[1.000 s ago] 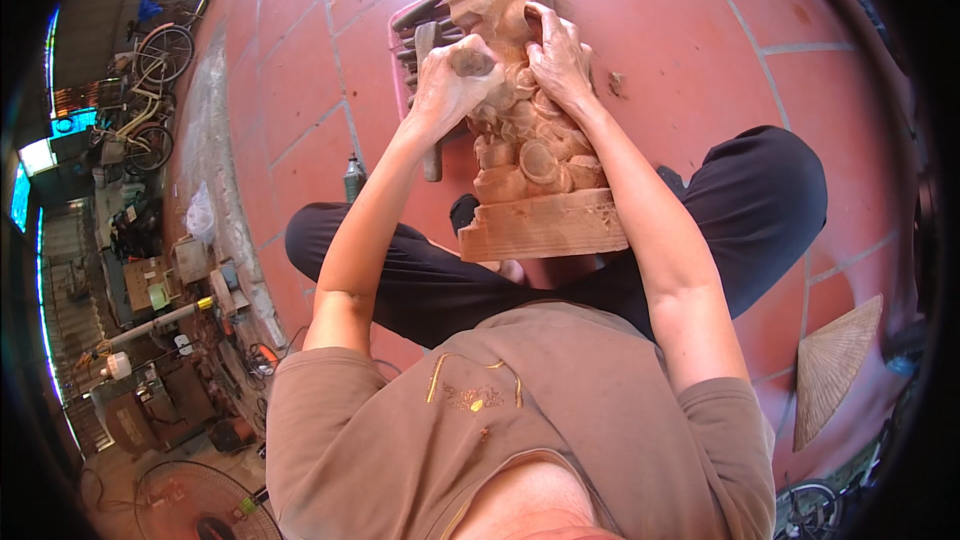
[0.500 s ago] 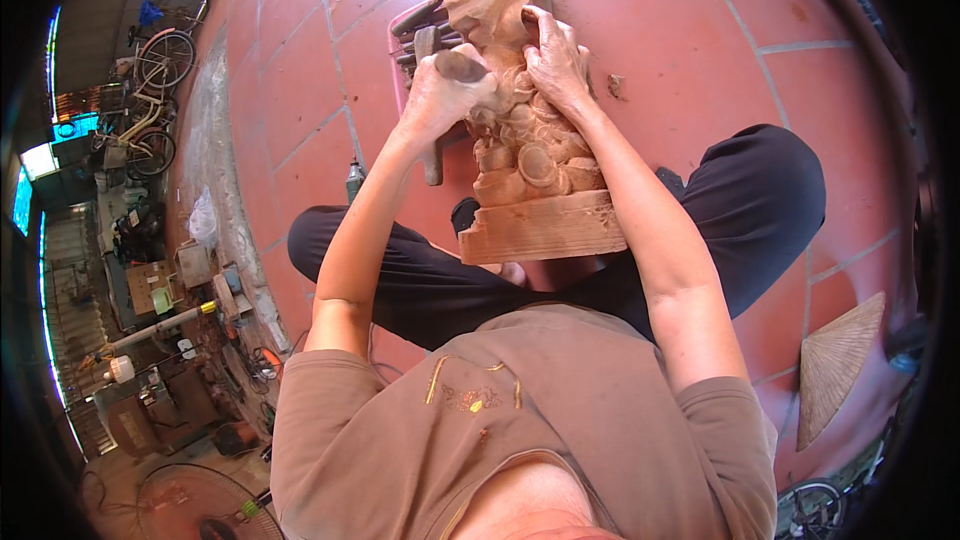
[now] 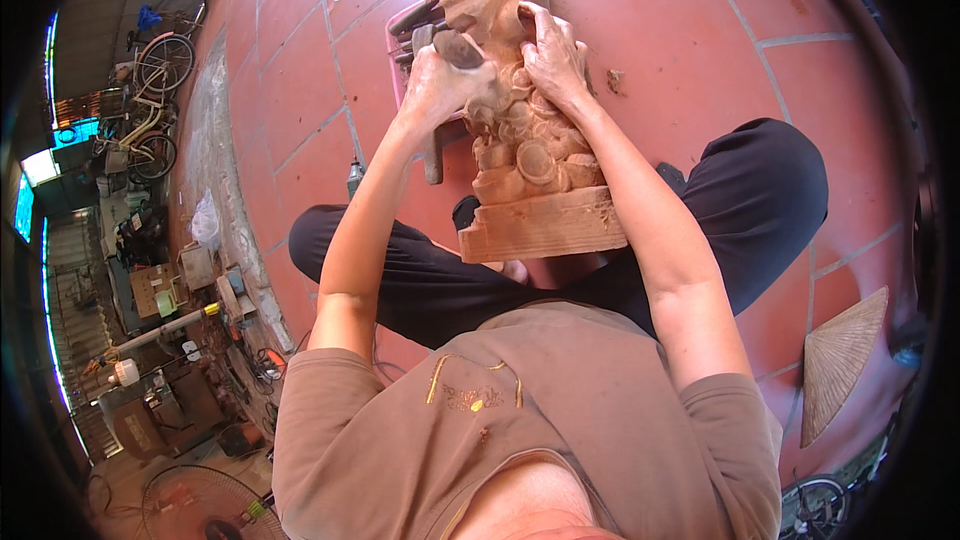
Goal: The person sits cross-legged on a tiled floor and carves a wooden sculpture using a chisel and mallet. They repeatedly strike the chisel to shape the upper portion of the figure, occasionally rotating the piece to access different angles.
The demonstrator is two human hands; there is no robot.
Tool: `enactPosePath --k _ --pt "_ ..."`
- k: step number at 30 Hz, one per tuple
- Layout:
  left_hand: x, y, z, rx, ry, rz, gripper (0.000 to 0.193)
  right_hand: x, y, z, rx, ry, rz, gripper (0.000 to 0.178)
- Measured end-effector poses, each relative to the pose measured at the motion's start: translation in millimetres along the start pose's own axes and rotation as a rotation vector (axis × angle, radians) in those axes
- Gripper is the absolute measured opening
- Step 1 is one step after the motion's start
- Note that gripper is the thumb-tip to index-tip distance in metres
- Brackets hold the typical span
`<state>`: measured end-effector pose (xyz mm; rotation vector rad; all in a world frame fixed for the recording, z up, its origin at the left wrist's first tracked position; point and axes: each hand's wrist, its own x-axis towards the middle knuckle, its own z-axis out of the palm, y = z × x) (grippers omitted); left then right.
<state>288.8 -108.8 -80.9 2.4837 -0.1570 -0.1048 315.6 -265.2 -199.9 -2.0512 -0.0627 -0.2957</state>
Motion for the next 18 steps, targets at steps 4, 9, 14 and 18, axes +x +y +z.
enactPosePath --k 4,9,14,18 --pt "18.8 1.3 10.4 -0.117 0.072 0.038 0.018 -0.1 -2.5 1.0 0.012 0.003 -0.013 0.058" --pt "9.0 6.0 20.7 0.059 0.100 0.138 0.023 -1.4 -0.2 0.7 0.022 0.016 -0.029 0.058" --pt "5.5 13.6 8.8 0.039 0.000 0.058 0.018 -0.3 -1.4 -2.1 0.013 -0.007 0.019 0.058" --pt "30.3 11.4 12.0 0.114 0.032 0.049 0.027 0.4 -2.0 1.6 0.029 -0.003 0.001 0.058"
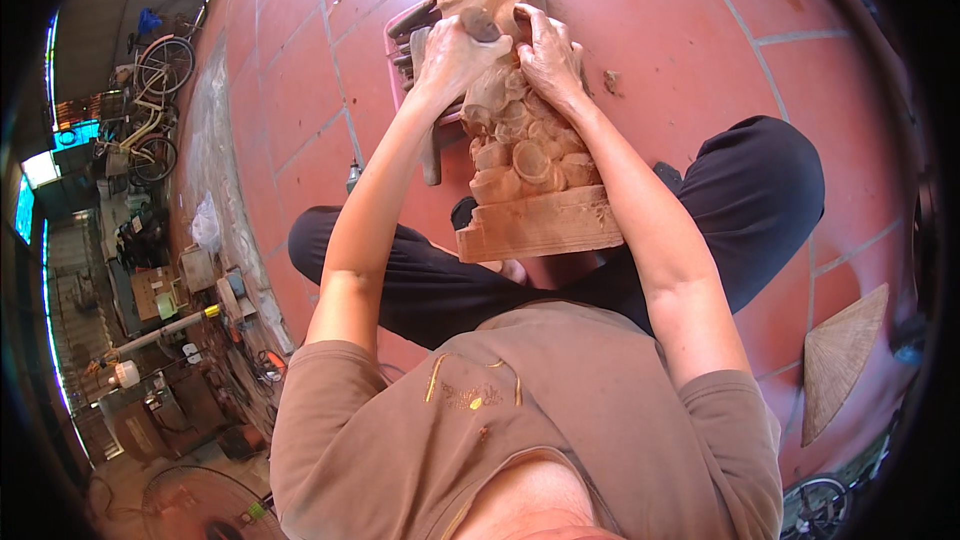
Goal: The person sits cross-legged on a tiled floor and carves a wooden sculpture using a chisel and mallet. They repeatedly strike the chisel to shape the upper portion of the figure, occasionally rotating the piece to access different angles.
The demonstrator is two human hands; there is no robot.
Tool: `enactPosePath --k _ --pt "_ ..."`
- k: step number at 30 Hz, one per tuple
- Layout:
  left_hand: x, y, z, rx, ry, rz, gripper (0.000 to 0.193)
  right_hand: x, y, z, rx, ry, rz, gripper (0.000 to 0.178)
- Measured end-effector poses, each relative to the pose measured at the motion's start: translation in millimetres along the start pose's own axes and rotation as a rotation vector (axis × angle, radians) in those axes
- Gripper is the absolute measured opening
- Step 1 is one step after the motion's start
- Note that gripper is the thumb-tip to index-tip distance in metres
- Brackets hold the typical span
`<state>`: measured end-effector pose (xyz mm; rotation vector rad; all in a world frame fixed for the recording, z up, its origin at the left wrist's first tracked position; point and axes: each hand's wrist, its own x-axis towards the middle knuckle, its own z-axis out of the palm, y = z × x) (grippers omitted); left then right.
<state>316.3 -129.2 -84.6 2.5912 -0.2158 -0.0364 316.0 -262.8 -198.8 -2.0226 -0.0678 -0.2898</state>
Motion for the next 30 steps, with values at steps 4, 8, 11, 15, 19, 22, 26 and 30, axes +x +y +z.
enactPosePath --k 4,8,11,15,19,22,26,30 --pt "-5.4 1.4 5.1 -0.017 -0.024 0.051 0.039 -1.2 3.7 0.8 -0.007 -0.008 0.008 0.057" --pt "-10.4 1.5 -9.5 0.075 -0.102 -0.032 0.043 -0.3 1.7 -0.2 -0.009 0.002 0.004 0.057" --pt "-1.4 5.5 -16.5 0.020 -0.055 -0.115 0.050 -1.0 5.1 -1.9 -0.013 0.006 0.009 0.057" --pt "17.9 -24.3 6.6 -0.018 0.014 -0.152 0.058 1.4 0.0 2.2 0.016 -0.010 -0.006 0.057" --pt "14.1 2.7 -3.8 0.090 -0.057 -0.045 0.059 0.2 0.7 -2.0 -0.033 0.014 0.006 0.057" --pt "25.6 1.4 -12.2 0.119 -0.123 -0.032 0.059 3.1 1.4 -2.3 -0.015 0.003 -0.005 0.057" --pt "23.7 -16.3 -1.2 0.055 -0.015 0.044 0.052 0.8 -3.6 -2.0 -0.008 -0.013 -0.005 0.057" --pt "3.2 -3.5 5.4 -0.011 0.047 0.099 0.030 0.5 -2.4 -3.5 -0.010 -0.001 -0.001 0.057"
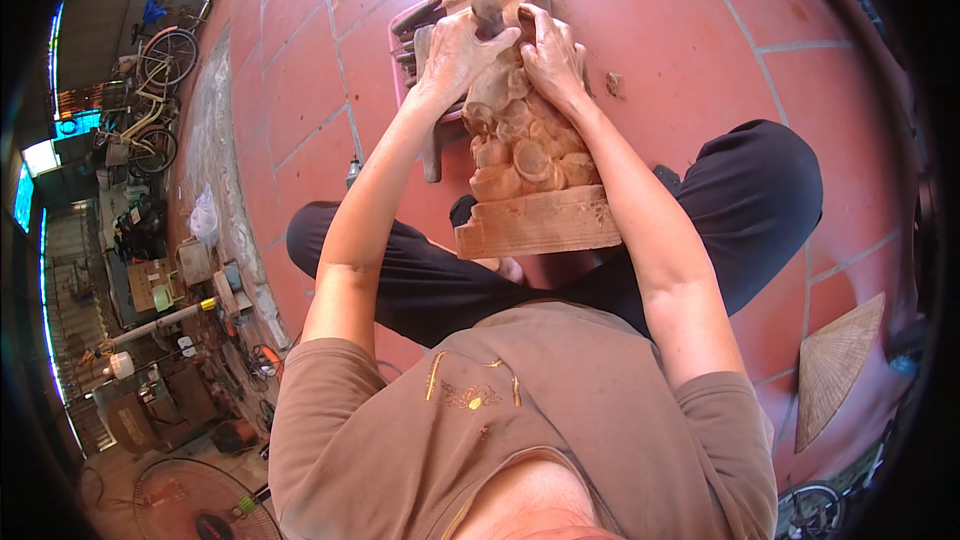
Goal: The person sits cross-legged on a tiled floor and carves a wooden sculpture using a chisel and mallet. They repeatedly strike the chisel to shape the upper portion of the figure, occasionally rotating the piece to access different angles.
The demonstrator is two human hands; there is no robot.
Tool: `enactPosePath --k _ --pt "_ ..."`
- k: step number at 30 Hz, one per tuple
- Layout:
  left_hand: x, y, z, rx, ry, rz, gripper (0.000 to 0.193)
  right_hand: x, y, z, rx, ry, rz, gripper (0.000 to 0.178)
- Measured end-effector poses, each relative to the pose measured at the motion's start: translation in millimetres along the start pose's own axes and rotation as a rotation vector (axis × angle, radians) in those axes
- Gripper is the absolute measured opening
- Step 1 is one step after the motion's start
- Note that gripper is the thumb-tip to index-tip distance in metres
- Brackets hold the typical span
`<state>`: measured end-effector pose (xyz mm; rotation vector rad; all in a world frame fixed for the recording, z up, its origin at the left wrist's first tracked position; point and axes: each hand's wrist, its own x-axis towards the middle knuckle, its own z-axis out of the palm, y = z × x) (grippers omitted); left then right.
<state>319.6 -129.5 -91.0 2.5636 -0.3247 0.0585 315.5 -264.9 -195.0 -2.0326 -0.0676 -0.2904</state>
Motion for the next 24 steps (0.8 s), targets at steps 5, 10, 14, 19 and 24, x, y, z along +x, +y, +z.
enactPosePath --k 5,10,14,19,24 --pt "-18.1 9.0 1.9 0.163 -0.029 0.200 0.039 -0.8 3.7 1.6 0.037 0.000 -0.020 0.058" --pt "-10.2 29.9 -20.5 0.206 -0.181 -0.003 0.047 -3.3 -2.0 -2.4 -0.009 -0.006 0.017 0.058" --pt "8.2 10.2 -12.1 0.132 -0.046 0.029 0.055 0.6 0.1 2.9 0.010 -0.009 -0.001 0.058" --pt "-3.5 14.8 -4.0 0.132 0.009 0.074 0.049 -2.4 -6.4 -3.6 0.009 -0.019 0.012 0.058" --pt "-3.4 26.0 -18.2 0.143 -0.125 -0.043 0.043 -0.7 1.5 -1.0 0.014 -0.015 0.014 0.057"
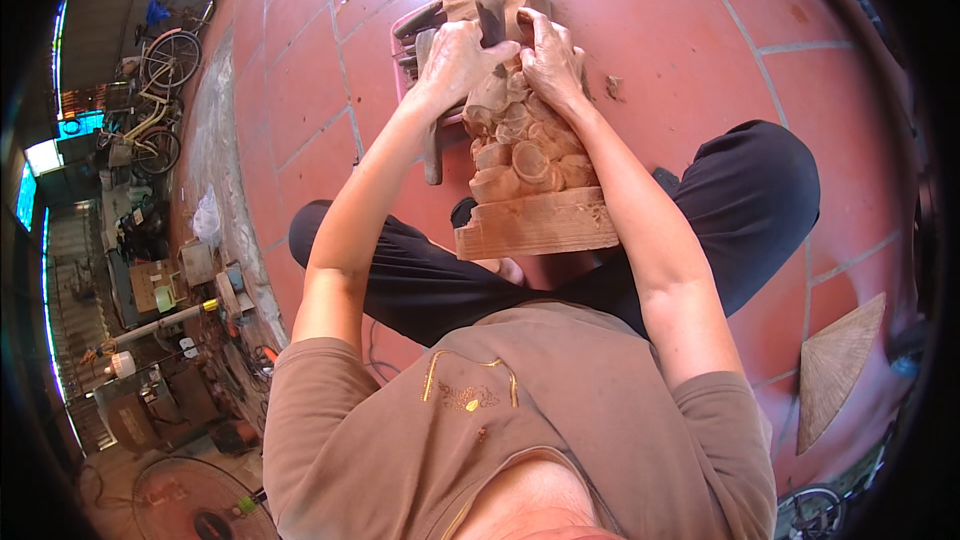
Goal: The person sits cross-legged on a tiled floor and carves a wooden sculpture using a chisel and mallet. They repeatedly strike the chisel to shape the upper portion of the figure, occasionally rotating the piece to access different angles.
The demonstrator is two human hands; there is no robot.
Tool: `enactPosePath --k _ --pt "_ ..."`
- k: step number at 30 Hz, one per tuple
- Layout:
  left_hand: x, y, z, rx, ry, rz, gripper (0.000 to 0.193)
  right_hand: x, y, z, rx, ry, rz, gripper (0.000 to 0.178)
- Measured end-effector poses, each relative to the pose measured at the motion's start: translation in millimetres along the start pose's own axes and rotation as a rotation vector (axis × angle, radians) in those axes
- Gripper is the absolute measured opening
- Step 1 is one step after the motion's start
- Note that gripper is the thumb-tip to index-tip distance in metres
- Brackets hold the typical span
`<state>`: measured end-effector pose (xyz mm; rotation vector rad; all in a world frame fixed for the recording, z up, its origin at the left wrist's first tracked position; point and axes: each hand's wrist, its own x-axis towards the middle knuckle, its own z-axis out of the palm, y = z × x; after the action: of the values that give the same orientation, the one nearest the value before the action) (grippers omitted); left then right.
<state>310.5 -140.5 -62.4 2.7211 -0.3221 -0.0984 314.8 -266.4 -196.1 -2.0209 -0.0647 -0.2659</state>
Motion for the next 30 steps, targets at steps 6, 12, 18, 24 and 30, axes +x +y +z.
enactPosePath --k 6,12,18,24,30 --pt "19.1 -11.9 14.5 0.001 0.195 0.123 0.058 -0.2 -3.1 2.6 -0.014 0.016 -0.029 0.057" --pt "-5.0 11.7 3.0 0.038 0.002 -0.052 0.042 0.0 0.0 -0.4 -0.010 0.022 -0.021 0.057" --pt "10.2 6.5 4.0 -0.049 0.107 0.018 0.037 2.6 0.6 2.6 0.023 0.002 -0.026 0.057" --pt "-13.1 15.1 11.2 0.007 0.101 0.069 0.034 -0.1 4.0 3.1 0.032 -0.012 -0.012 0.059" --pt "16.1 4.4 4.6 -0.018 0.070 0.035 0.038 2.3 5.3 6.2 0.051 0.012 -0.042 0.059"
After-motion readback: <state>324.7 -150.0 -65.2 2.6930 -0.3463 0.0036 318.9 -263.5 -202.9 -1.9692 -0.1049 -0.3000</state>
